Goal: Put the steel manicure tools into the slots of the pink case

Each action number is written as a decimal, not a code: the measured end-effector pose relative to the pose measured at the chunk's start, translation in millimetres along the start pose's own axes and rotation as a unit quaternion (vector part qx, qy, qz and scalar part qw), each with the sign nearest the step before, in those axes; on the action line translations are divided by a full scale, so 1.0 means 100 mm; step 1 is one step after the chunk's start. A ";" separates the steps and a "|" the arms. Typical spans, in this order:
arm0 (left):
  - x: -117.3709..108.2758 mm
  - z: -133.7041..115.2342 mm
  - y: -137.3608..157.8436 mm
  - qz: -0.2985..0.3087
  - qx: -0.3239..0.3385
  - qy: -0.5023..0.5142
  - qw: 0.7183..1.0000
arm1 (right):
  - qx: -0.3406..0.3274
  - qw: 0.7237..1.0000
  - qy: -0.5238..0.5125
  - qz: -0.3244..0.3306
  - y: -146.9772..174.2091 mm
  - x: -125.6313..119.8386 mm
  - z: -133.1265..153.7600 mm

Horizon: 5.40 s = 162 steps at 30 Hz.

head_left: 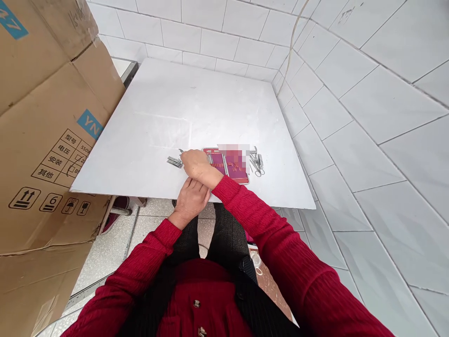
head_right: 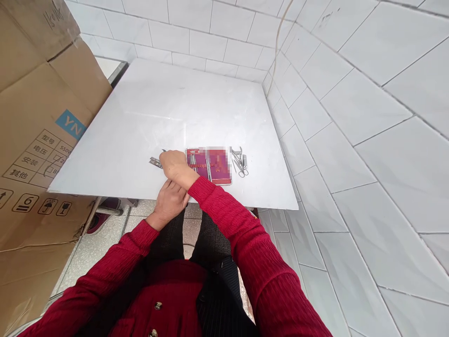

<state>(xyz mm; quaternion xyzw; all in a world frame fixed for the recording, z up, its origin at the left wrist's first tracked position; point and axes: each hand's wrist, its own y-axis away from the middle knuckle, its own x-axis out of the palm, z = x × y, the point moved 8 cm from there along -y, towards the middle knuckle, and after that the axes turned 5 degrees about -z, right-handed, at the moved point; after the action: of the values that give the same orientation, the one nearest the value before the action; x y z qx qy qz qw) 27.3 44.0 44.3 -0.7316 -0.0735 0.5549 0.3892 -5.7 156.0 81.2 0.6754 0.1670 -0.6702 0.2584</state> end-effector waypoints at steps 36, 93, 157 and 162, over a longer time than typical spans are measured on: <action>0.06 0.05 0.00 0.041 -0.044 0.017 0.998 | 0.121 0.909 -0.350 -0.191 0.29 0.29 -1.48; -0.03 -0.02 -0.03 -0.013 0.008 -0.024 1.000 | -0.047 0.995 0.038 -0.074 0.01 -0.02 -0.05; 0.04 0.03 -0.03 0.037 -0.036 0.003 0.999 | 0.125 0.805 -0.558 -0.156 0.18 0.39 -1.66; 0.04 0.04 -0.02 0.041 -0.044 0.017 0.998 | 0.140 0.791 -0.573 -0.162 0.16 0.46 -1.68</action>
<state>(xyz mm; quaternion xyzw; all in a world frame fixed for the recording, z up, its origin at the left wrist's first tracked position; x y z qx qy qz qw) 26.0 49.8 41.9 -0.7598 -0.0617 0.5539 0.3347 143.2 234.4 31.8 0.1589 -0.0004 -0.9825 0.0973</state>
